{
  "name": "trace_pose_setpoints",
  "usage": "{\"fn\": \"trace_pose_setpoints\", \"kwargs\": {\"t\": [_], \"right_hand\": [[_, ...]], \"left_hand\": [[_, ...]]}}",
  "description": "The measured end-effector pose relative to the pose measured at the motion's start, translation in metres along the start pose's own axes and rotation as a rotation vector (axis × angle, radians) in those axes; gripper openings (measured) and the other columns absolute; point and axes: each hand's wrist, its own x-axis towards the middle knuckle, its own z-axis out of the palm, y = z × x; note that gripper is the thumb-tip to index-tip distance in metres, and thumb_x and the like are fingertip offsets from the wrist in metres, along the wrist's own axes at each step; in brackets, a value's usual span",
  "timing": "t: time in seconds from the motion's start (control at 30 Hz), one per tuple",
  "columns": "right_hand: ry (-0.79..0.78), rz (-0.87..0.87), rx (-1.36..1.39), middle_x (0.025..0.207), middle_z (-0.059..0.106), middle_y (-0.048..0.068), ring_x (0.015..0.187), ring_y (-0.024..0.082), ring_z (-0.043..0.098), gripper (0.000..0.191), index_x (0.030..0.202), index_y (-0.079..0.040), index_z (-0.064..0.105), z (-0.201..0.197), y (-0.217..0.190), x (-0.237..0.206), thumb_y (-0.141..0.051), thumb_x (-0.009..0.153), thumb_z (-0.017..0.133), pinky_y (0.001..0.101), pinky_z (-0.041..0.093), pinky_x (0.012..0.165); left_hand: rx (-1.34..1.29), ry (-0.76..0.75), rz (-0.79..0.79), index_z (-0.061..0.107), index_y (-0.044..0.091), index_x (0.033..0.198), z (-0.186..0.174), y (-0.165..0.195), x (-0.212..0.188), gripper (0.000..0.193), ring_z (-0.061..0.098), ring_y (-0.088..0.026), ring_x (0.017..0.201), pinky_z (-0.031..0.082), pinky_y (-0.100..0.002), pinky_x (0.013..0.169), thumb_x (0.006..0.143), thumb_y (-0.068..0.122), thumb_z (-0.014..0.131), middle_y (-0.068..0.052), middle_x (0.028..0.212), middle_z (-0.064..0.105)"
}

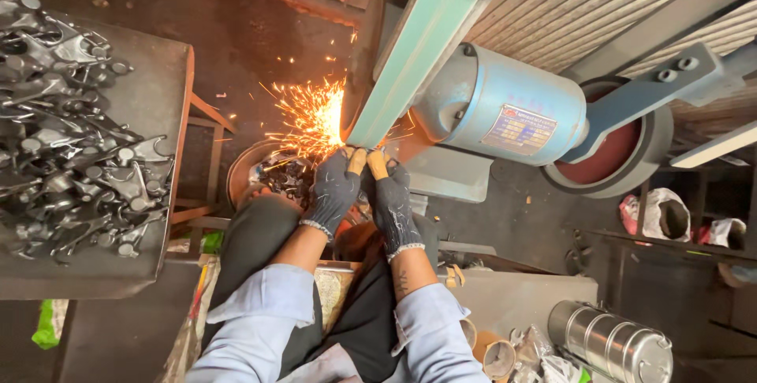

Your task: The person sits at a belt grinder and holds small metal workpieces against the abrasive belt, producing sparks as they grind each piece. They reposition and turn the pieces between passes and set finished pieces aside, working through a pile of similar parts one at a time.

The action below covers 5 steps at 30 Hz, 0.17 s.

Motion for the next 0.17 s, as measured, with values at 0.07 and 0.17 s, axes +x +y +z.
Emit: {"fn": "trace_pose_setpoints", "kwargs": {"t": [0.07, 0.17], "right_hand": [[0.035, -0.042, -0.038, 0.093, 0.069, 0.004, 0.076, 0.010, 0.063, 0.017, 0.107, 0.000, 0.067, 0.000, 0.000, -0.001, -0.016, 0.100, 0.067, 0.0246, 0.051, 0.064], [0.081, 0.014, -0.037, 0.090, 0.069, 0.005, 0.073, 0.012, 0.063, 0.022, 0.108, -0.001, 0.067, -0.003, -0.001, -0.007, -0.021, 0.101, 0.068, 0.0255, 0.052, 0.061]], "left_hand": [[0.021, -0.029, -0.018, 0.071, 0.004, 0.107, 0.001, 0.001, 0.002, 0.030, 0.074, -0.034, 0.089, 0.055, -0.041, 0.076, 0.100, 0.031, 0.062, -0.018, 0.097, 0.075], [-0.026, -0.052, 0.018, 0.071, 0.004, 0.110, -0.041, -0.022, -0.002, 0.030, 0.073, -0.035, 0.092, 0.056, -0.042, 0.077, 0.103, 0.031, 0.060, -0.018, 0.100, 0.075]]}}
